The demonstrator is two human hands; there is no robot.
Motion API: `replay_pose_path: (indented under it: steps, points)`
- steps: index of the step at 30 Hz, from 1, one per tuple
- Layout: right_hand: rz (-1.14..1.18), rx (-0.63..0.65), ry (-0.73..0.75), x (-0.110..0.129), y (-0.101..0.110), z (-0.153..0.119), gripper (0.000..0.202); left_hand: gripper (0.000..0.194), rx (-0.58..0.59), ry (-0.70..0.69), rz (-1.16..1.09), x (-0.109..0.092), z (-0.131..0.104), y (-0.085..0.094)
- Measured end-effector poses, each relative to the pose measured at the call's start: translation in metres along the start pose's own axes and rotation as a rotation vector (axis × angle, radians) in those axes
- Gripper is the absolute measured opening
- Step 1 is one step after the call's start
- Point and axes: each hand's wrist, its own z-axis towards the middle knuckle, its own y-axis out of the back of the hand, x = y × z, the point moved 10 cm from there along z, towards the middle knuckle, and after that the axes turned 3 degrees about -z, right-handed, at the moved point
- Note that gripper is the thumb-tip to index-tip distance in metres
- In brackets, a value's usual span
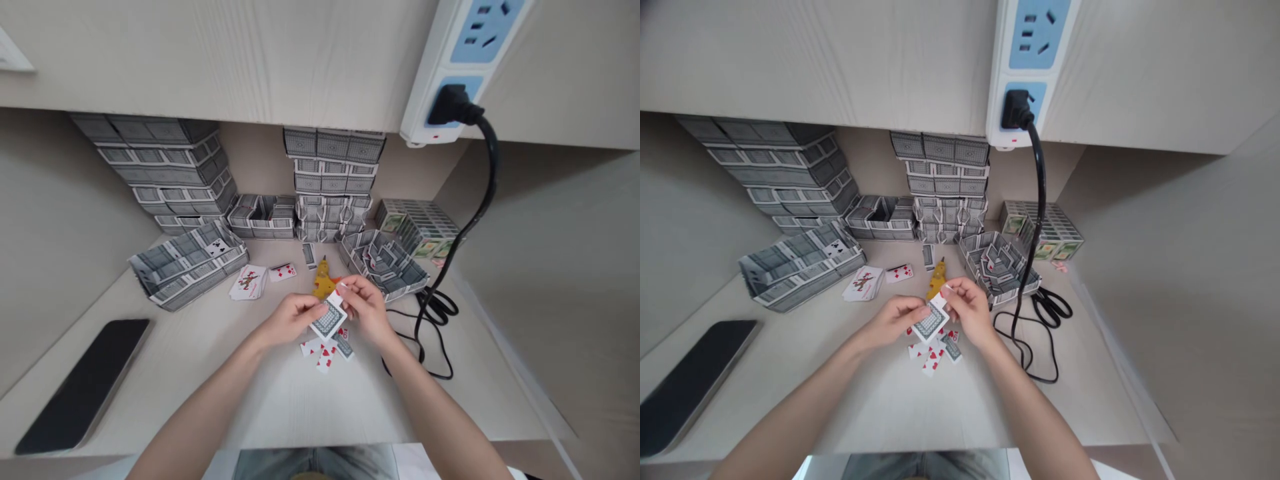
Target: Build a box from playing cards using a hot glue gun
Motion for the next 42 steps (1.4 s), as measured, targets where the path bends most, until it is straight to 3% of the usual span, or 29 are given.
replay_pose_path:
  steps: [8,13,17,22,25,31,36,39,42]
  points:
    - [0.075,0.026,0.008,0.002,-0.002,-0.001,0.017,0.035,-0.140,-0.027,0.098,0.004,0.002,0.016]
    - [0.072,-0.019,0.031,0.008,0.004,0.000,0.017,0.045,-0.198,0.040,0.015,0.016,0.003,0.023]
    - [0.080,-0.091,0.034,0.010,0.013,0.002,0.017,0.057,-0.186,0.028,-0.069,0.013,0.003,0.025]
    - [0.084,-0.084,0.032,0.010,0.012,0.002,0.017,0.040,-0.102,0.042,-0.005,0.007,-0.001,0.018]
    - [0.111,-0.066,0.031,0.012,0.012,0.002,0.016,0.040,-0.105,0.030,0.004,0.006,-0.001,0.017]
    - [0.495,-0.055,0.015,0.016,0.017,0.001,0.013,0.048,-0.154,-0.100,-0.245,0.003,0.004,0.027]
    - [0.634,0.100,-0.068,0.009,-0.006,-0.003,0.032,0.045,-0.203,-0.128,-0.276,0.006,0.006,0.040]
    - [0.592,0.168,-0.099,0.004,-0.017,-0.004,0.029,0.045,-0.213,-0.119,-0.269,0.008,0.006,0.041]
    - [0.530,0.137,-0.098,0.000,-0.014,-0.001,0.016,0.045,-0.230,-0.121,-0.240,0.008,0.007,0.041]
